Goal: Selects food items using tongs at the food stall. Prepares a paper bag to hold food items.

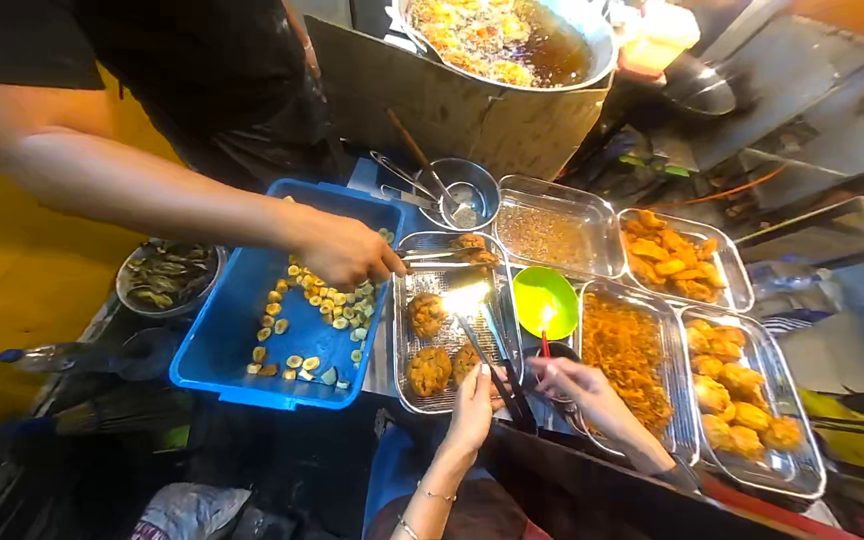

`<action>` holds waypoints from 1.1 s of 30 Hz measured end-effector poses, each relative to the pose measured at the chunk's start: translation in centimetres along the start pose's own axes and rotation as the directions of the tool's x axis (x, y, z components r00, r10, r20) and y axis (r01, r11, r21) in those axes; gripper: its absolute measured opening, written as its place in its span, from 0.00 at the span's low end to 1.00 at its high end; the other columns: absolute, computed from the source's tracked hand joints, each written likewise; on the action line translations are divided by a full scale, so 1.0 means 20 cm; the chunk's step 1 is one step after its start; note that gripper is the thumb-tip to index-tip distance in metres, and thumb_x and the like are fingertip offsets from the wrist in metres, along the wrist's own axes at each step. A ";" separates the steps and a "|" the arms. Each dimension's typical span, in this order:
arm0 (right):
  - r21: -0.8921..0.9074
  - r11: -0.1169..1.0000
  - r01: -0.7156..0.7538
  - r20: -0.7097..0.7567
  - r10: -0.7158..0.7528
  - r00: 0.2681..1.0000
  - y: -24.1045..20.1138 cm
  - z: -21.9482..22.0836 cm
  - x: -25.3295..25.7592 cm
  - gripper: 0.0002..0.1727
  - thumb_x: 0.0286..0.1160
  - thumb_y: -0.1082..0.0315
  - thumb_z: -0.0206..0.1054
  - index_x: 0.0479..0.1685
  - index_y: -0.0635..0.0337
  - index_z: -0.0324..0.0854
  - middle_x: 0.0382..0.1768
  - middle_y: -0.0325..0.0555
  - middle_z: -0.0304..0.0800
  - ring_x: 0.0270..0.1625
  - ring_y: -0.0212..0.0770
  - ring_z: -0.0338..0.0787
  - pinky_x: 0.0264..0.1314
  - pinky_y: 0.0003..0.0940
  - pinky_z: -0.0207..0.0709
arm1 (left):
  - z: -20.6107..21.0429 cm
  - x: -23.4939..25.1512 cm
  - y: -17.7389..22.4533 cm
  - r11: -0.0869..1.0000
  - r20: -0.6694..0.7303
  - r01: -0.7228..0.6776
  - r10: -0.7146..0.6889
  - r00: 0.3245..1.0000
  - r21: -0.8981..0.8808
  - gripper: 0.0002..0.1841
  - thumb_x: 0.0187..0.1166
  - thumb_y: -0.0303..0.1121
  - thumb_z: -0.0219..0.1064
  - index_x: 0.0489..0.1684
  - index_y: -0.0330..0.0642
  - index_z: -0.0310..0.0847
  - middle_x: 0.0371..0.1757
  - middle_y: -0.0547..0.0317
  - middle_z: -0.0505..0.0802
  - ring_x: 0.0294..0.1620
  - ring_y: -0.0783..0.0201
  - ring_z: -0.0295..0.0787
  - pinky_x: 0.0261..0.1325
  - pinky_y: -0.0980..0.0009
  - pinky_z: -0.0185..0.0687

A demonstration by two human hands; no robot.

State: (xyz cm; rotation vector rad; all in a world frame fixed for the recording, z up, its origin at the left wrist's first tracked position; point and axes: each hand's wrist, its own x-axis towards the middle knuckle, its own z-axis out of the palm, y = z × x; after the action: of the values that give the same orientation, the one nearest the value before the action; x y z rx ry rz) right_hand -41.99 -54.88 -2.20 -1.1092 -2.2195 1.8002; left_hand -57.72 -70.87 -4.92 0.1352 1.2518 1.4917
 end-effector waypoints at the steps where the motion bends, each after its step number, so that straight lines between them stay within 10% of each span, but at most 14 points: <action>1: -0.018 1.000 -0.008 -0.213 0.004 0.977 0.01 0.00 0.03 0.19 0.88 0.62 0.57 0.67 0.60 0.84 0.48 0.49 0.94 0.39 0.43 0.94 0.41 0.40 0.90 | 0.01 0.01 0.00 0.999 -0.004 0.018 -0.018 1.000 -0.044 0.26 0.96 0.40 0.34 0.65 0.30 0.75 0.58 0.44 0.91 0.53 0.55 0.93 0.57 0.59 0.91; 4: -0.382 0.910 -0.165 -0.468 -0.036 0.883 0.13 0.01 0.18 0.33 0.77 0.58 0.72 0.81 0.60 0.73 0.52 0.58 0.86 0.41 0.50 0.86 0.44 0.52 0.83 | 0.07 0.03 0.02 0.990 -0.015 0.012 -0.014 1.000 -0.141 0.26 0.96 0.40 0.31 0.63 0.30 0.72 0.58 0.41 0.91 0.50 0.51 0.94 0.51 0.58 0.92; 9: -0.626 0.778 -0.049 -0.474 -0.330 0.816 0.35 -0.01 0.21 0.10 0.71 0.65 0.76 0.46 0.59 0.90 0.46 0.56 0.86 0.42 0.52 0.89 0.46 0.52 0.86 | 0.05 0.03 0.13 0.994 -0.106 -0.080 0.071 0.992 -0.077 0.25 0.96 0.41 0.32 0.55 0.31 0.73 0.47 0.46 0.92 0.35 0.57 0.93 0.38 0.65 0.91; 15: -0.653 0.757 -0.025 -0.446 -0.358 0.820 0.50 0.01 0.01 0.11 0.75 0.67 0.71 0.50 0.62 0.89 0.47 0.55 0.91 0.50 0.54 0.93 0.53 0.54 0.88 | -0.22 -0.06 0.15 0.999 -0.185 0.025 -0.029 0.982 -0.028 0.24 0.96 0.42 0.31 0.65 0.39 0.71 0.48 0.51 0.90 0.22 0.65 0.83 0.22 0.73 0.79; 25: -0.534 0.815 0.225 -0.498 -0.518 0.696 0.35 0.16 -0.22 0.10 0.78 0.67 0.68 0.49 0.63 0.89 0.45 0.43 0.95 0.47 0.30 0.94 0.53 0.25 0.90 | -0.44 -0.30 0.00 0.997 -0.111 0.075 -0.072 0.991 0.022 0.26 0.91 0.42 0.39 0.84 0.46 0.67 0.47 0.52 0.89 0.25 0.64 0.82 0.23 0.73 0.79; 33: -0.364 0.929 -0.068 -0.767 -0.257 0.588 0.39 -0.10 -0.20 0.16 0.80 0.63 0.67 0.53 0.69 0.86 0.37 0.50 0.95 0.36 0.37 0.95 0.45 0.37 0.91 | -0.56 -0.39 -0.02 0.885 -0.190 0.026 0.070 0.979 0.465 0.26 0.87 0.44 0.60 0.83 0.47 0.73 0.52 0.51 0.87 0.21 0.67 0.83 0.21 0.72 0.84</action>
State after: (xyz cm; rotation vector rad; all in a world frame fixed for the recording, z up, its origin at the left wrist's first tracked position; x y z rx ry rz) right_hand -34.30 -55.20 -6.98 -1.4353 -1.9384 0.5671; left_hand -62.11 -83.80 -5.96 0.3230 1.7684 1.2179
